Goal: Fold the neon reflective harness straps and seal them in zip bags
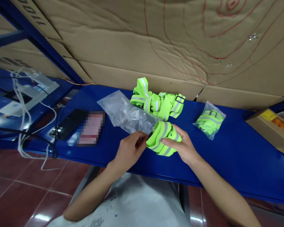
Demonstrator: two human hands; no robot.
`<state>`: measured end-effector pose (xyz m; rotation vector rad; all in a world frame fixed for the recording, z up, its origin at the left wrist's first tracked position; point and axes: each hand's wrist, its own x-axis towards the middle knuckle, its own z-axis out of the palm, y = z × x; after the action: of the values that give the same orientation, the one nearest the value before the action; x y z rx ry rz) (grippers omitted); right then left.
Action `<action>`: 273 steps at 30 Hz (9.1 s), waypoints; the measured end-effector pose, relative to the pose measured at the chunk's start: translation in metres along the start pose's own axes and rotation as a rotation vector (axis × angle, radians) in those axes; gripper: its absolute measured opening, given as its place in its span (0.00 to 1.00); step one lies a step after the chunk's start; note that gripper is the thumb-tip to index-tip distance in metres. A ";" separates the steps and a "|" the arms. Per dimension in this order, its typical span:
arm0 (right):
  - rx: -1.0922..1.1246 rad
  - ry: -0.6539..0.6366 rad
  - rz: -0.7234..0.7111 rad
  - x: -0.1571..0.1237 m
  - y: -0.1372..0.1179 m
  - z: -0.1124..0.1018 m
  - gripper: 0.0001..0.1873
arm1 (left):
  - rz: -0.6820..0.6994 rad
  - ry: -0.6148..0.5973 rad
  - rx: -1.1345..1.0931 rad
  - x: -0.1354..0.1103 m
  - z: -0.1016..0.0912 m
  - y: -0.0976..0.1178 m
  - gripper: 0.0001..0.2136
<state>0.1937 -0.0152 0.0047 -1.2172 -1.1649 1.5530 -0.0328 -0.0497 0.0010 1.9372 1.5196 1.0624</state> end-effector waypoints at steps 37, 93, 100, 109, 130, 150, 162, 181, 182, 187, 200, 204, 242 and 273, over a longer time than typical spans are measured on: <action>-0.488 -0.115 0.098 0.018 -0.026 -0.031 0.23 | 0.728 -0.432 0.509 0.060 -0.005 -0.029 0.48; -0.738 0.023 -0.493 0.011 0.003 0.010 0.06 | 0.556 -0.242 0.513 0.043 0.029 -0.028 0.41; -0.221 -0.139 -0.128 0.013 -0.003 -0.001 0.32 | 0.584 -0.146 0.448 0.057 0.015 -0.040 0.40; -0.279 -0.043 -0.176 0.010 -0.004 0.015 0.26 | 0.696 -0.227 0.544 0.048 0.012 -0.025 0.38; -0.279 0.147 -0.288 0.018 0.017 0.043 0.20 | 0.641 -0.154 0.586 0.044 0.027 -0.018 0.38; -0.935 -0.507 -0.687 0.013 0.017 0.030 0.25 | 0.626 -0.313 0.713 0.041 0.012 0.000 0.36; -0.446 -0.436 -0.743 0.005 -0.012 0.005 0.11 | -0.090 -0.618 -0.544 0.072 -0.027 -0.014 0.42; -0.694 -0.132 -0.813 0.013 0.002 -0.003 0.11 | -0.594 -0.431 -1.130 0.050 0.002 -0.027 0.33; -0.683 -0.122 -0.835 0.013 0.003 -0.002 0.10 | -0.640 -0.489 -1.142 0.050 0.003 -0.027 0.33; -0.625 -0.053 -0.654 0.014 0.002 -0.001 0.17 | -0.697 -0.625 -1.132 0.048 0.003 -0.029 0.18; -0.371 0.062 -0.273 0.016 -0.002 0.005 0.30 | -0.533 -0.559 -1.055 0.050 -0.003 -0.024 0.21; -0.186 -0.080 -0.125 0.018 -0.007 -0.002 0.26 | -0.604 -0.624 -1.122 0.053 -0.006 -0.030 0.20; -0.383 -0.150 -0.114 0.014 -0.024 -0.022 0.22 | -0.528 -0.475 -1.126 0.054 -0.010 -0.031 0.22; -0.464 -0.150 -0.297 0.014 -0.003 -0.010 0.12 | -0.445 -0.576 -1.081 0.050 -0.005 -0.030 0.25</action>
<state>0.2014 0.0011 0.0038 -1.1589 -1.7871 1.2014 -0.0500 0.0057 -0.0036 0.9436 0.7158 0.7581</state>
